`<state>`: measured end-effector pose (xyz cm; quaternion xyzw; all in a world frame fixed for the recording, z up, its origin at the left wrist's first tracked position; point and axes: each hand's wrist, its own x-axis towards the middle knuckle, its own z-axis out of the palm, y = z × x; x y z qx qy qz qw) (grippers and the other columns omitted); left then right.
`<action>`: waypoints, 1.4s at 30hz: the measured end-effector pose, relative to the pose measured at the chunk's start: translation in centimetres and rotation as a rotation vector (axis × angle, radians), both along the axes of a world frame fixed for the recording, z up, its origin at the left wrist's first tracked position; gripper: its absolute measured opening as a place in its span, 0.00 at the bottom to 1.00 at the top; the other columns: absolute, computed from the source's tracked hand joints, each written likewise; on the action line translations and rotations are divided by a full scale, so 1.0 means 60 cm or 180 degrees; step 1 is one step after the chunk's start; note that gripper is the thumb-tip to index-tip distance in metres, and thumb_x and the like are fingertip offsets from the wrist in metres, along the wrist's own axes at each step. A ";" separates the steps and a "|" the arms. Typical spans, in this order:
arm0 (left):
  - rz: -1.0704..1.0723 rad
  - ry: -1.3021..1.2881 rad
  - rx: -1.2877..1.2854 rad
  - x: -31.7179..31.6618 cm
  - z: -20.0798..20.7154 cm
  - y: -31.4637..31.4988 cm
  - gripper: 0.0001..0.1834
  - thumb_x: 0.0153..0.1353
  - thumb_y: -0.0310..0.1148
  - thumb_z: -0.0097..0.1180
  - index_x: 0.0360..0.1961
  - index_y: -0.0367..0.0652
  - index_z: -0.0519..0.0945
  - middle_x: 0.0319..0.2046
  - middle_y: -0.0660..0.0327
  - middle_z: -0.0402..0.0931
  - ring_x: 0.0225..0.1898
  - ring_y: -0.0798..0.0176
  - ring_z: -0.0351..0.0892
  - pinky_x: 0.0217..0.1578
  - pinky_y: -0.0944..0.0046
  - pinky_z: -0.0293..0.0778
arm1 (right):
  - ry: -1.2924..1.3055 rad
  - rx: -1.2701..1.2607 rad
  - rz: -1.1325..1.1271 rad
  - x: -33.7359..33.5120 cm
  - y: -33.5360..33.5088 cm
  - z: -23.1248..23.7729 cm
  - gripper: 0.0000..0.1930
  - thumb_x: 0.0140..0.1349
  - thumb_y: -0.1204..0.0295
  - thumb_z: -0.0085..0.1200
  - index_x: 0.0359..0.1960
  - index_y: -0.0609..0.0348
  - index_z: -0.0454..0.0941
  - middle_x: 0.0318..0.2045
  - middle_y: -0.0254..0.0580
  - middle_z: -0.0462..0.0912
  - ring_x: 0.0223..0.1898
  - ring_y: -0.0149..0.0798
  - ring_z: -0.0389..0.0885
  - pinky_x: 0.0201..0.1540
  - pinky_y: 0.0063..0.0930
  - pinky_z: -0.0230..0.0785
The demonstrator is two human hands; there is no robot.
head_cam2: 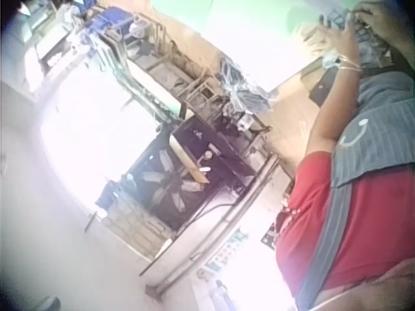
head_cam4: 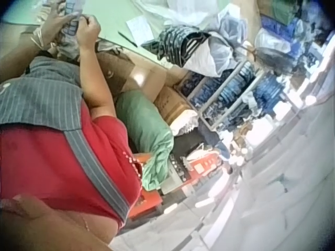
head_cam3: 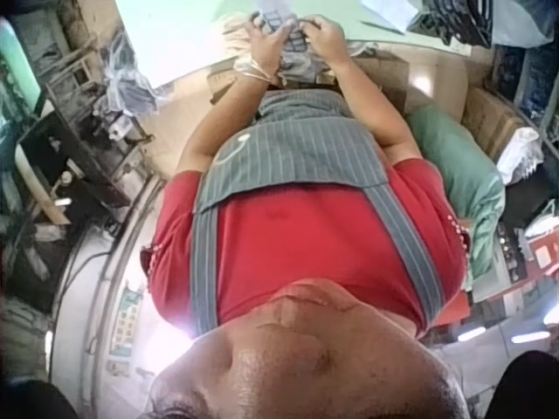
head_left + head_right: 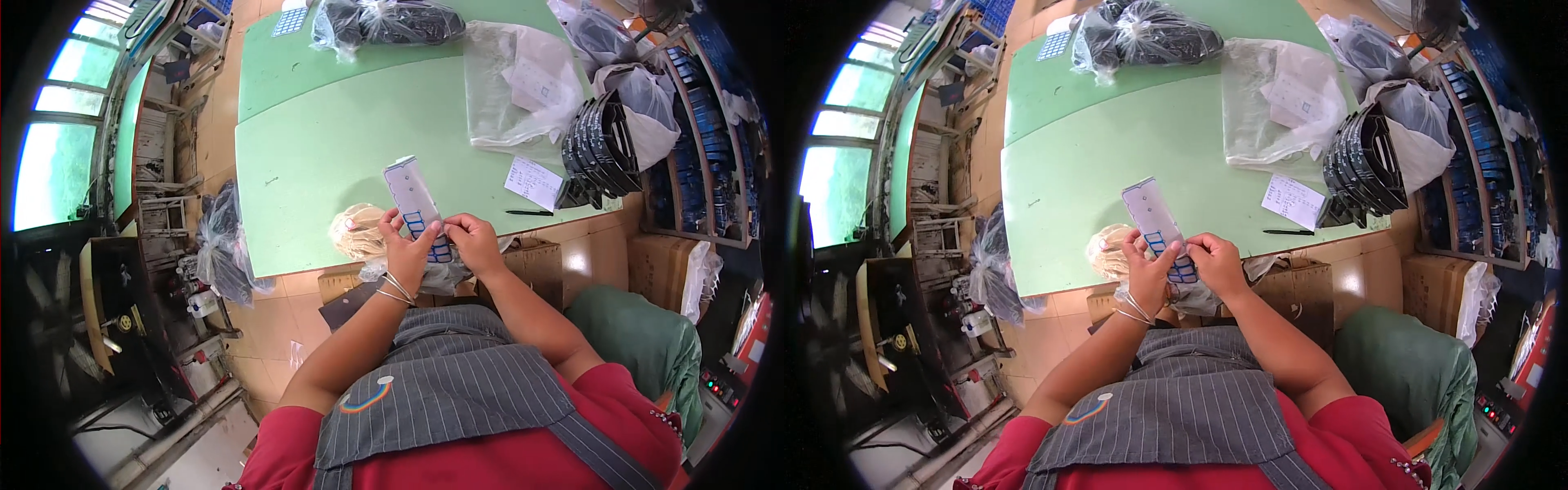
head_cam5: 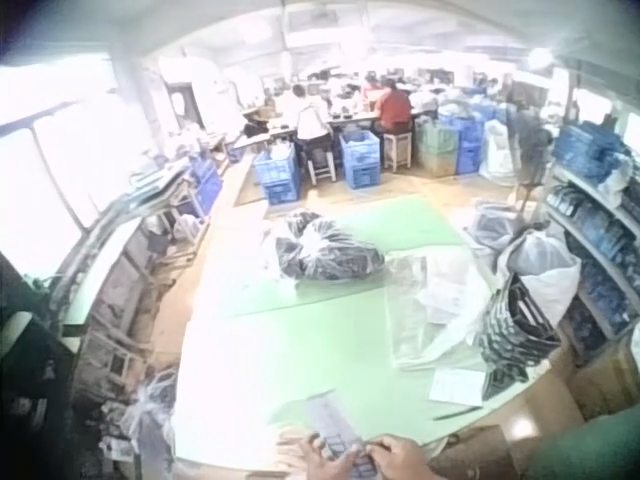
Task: Operating a hydraulic press machine to cut foam shoe components using a metal mold, then collecting and bagging the pieces.
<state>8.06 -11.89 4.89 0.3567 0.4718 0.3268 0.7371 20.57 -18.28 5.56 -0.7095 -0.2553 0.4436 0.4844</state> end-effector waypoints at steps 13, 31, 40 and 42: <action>0.0050 -0.0389 -0.0104 -0.009 0.001 0.031 0.16 0.56 0.24 0.60 0.35 0.42 0.63 0.27 0.65 0.71 0.27 0.76 0.70 0.28 0.76 0.70 | 0.1896 -0.0106 -0.1075 -0.018 0.011 -0.026 0.08 0.58 0.73 0.48 0.35 0.64 0.76 0.28 0.41 0.80 0.28 0.31 0.78 0.31 0.25 0.72; 0.0776 0.2828 0.0351 -0.174 -0.154 0.053 0.43 0.48 0.42 0.68 0.59 0.31 0.61 0.55 0.44 0.64 0.54 0.52 0.68 0.54 0.59 0.65 | 0.1478 0.0038 -0.0584 0.011 0.029 -0.052 0.09 0.63 0.72 0.50 0.41 0.64 0.75 0.33 0.38 0.80 0.29 0.27 0.76 0.33 0.23 0.73; 0.1461 0.0315 -0.1494 -0.225 -0.220 0.035 0.48 0.45 0.36 0.71 0.61 0.40 0.52 0.52 0.50 0.66 0.47 0.56 0.74 0.42 0.56 0.76 | 0.0648 -0.0162 0.1287 -0.190 0.204 -0.131 0.13 0.60 0.76 0.51 0.46 0.66 0.71 0.30 0.39 0.80 0.29 0.28 0.76 0.35 0.23 0.72; 0.1380 0.0338 -0.1648 -0.232 -0.217 0.041 0.51 0.43 0.36 0.72 0.62 0.37 0.50 0.52 0.49 0.66 0.48 0.57 0.73 0.44 0.58 0.75 | -0.0102 -0.0332 0.1781 -0.216 0.229 -0.150 0.15 0.58 0.75 0.53 0.47 0.64 0.69 0.29 0.39 0.80 0.30 0.29 0.78 0.36 0.25 0.71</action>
